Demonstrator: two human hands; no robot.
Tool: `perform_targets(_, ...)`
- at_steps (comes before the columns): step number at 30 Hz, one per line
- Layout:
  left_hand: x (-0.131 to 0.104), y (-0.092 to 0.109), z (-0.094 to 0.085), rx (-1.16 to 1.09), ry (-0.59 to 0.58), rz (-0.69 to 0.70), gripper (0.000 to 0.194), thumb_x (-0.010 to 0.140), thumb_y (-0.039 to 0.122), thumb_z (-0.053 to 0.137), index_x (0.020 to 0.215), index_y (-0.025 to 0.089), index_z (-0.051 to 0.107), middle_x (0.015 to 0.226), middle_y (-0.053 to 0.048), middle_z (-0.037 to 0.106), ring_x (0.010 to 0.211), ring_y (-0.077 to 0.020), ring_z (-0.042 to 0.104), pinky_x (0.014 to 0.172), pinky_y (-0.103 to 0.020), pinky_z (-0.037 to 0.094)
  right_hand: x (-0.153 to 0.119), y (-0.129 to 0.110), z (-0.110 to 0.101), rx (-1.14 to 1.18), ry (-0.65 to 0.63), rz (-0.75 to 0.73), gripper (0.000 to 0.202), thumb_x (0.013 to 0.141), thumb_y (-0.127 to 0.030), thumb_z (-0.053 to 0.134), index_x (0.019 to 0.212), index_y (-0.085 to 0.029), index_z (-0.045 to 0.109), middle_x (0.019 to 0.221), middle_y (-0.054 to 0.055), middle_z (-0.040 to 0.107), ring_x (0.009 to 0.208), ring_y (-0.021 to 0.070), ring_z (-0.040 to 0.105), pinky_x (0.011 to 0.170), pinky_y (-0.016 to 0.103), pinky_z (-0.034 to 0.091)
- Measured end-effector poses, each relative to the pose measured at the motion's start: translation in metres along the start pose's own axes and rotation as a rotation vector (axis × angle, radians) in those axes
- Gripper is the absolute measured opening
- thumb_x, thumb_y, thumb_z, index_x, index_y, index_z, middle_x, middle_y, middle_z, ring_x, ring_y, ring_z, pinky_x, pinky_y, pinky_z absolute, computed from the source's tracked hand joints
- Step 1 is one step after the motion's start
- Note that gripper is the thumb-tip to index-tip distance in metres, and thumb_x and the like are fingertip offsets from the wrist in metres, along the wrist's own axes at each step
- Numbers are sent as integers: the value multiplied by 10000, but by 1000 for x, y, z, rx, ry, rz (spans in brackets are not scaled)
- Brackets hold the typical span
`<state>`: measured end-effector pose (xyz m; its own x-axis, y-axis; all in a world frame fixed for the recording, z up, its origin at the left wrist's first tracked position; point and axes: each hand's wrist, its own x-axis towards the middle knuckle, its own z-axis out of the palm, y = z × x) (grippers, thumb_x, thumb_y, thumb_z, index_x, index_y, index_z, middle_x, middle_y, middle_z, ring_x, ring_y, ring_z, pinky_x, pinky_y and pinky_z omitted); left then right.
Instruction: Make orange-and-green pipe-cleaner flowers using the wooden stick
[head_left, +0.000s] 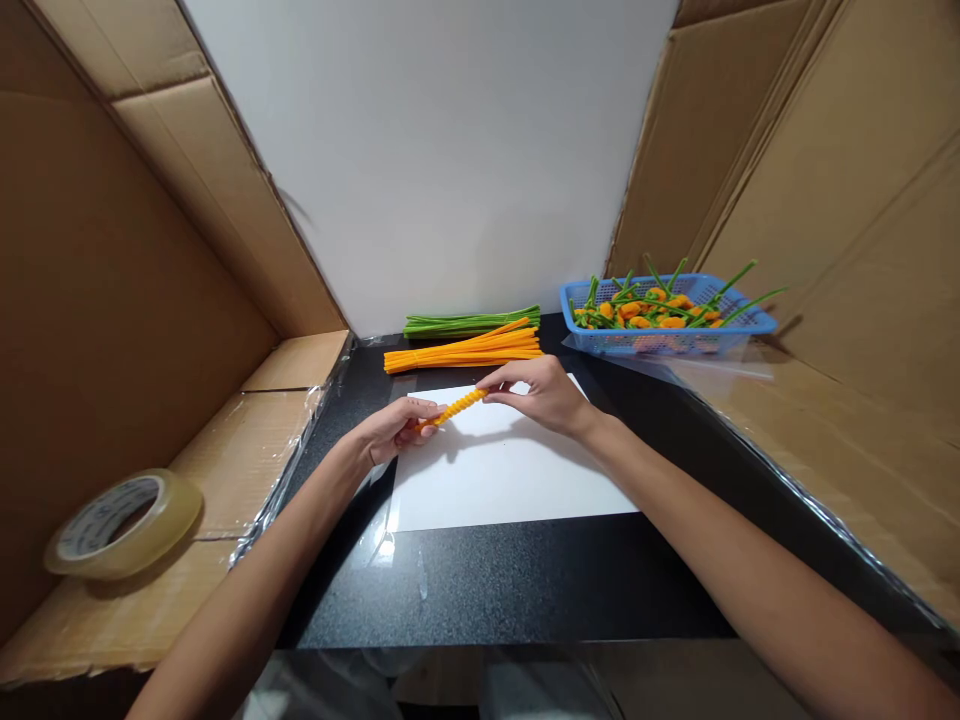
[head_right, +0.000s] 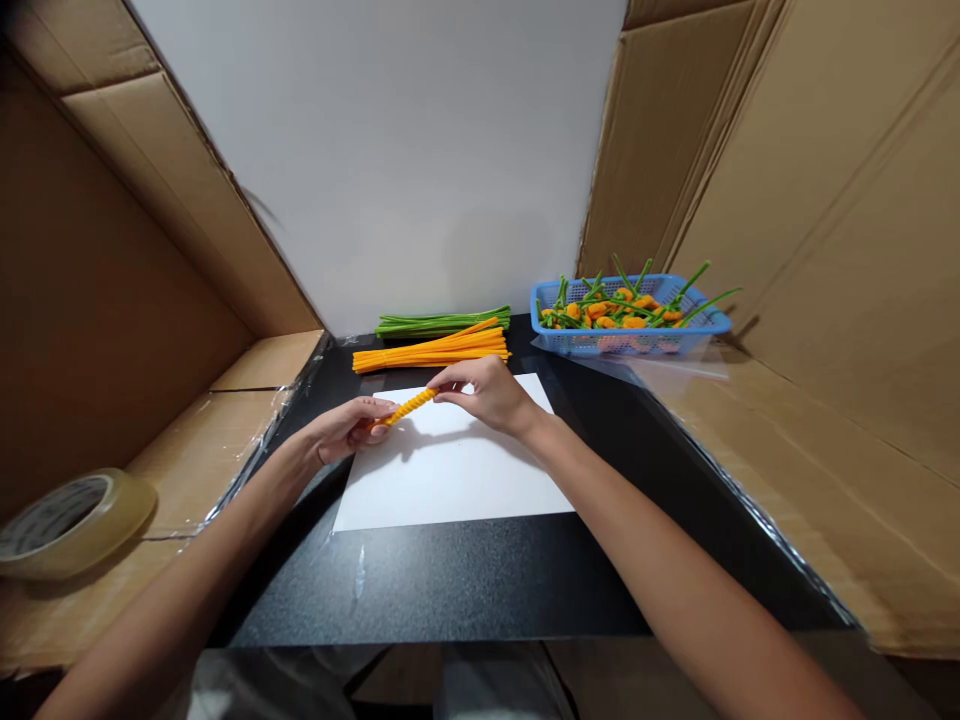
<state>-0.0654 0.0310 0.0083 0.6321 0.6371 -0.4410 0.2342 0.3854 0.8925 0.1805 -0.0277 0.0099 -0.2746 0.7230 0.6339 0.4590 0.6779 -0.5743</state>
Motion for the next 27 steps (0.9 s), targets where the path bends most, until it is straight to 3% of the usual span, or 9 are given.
perform_targets(4, 0, 0, 0, -24, -67, -52, 345, 679, 398, 740, 664, 167, 484, 535, 60, 348, 435, -35, 130, 432, -233, 17, -4, 6, -1, -292, -70, -198, 212, 967, -236, 536, 1004, -179, 737, 923, 99, 762, 832, 217, 686, 749, 357, 535)
perform_targets(10, -2, 1, 2, 40, -53, -59, 344, 702, 433, 704, 680, 179, 473, 530, 59, 353, 423, -44, 158, 421, -231, 54, -6, 5, 2, -526, -146, -311, 331, 1026, -199, 379, 1012, -140, 704, 877, 133, 721, 815, 231, 640, 726, 363, 502)
perform_targets(13, -3, 2, 4, 266, 46, 126, 365, 785, 514, 648, 746, 172, 525, 589, 8, 506, 442, -72, 314, 432, -225, 171, -6, 10, 3, -580, -146, -291, 346, 1033, -216, 368, 962, -138, 698, 822, 123, 696, 780, 225, 614, 703, 350, 471)
perform_targets(16, -4, 2, 4, 740, 298, 500, 324, 788, 480, 697, 848, 179, 592, 721, -17, 623, 576, -117, 486, 531, -231, 309, -7, 20, 2, -618, -108, -242, 329, 1033, -240, 387, 950, -131, 687, 812, 119, 686, 769, 224, 598, 706, 344, 451)
perform_targets(19, -3, -1, 0, 1154, 510, 792, 230, 865, 419, 657, 875, 191, 633, 787, -21, 667, 655, -131, 541, 614, -241, 347, -9, 28, 2, -655, -116, -208, 306, 1027, -236, 407, 959, -113, 678, 846, 131, 695, 780, 227, 601, 717, 338, 440)
perform_targets(24, -1, -6, -10, 1435, 558, 925, 304, 981, 393, 507, 825, 186, 666, 772, -51, 680, 706, -157, 579, 632, -260, 362, -9, 24, 7, -624, -241, -110, 266, 1002, -193, 459, 888, -104, 683, 823, 134, 696, 767, 224, 602, 697, 322, 413)
perform_targets(27, 0, -6, -16, 1548, 544, 975, 289, 989, 363, 495, 858, 190, 686, 766, -56, 687, 738, -177, 578, 669, -282, 386, -9, 19, 11, -378, -277, 52, 204, 963, -195, 539, 863, -130, 705, 813, 92, 710, 724, 186, 604, 667, 288, 402)
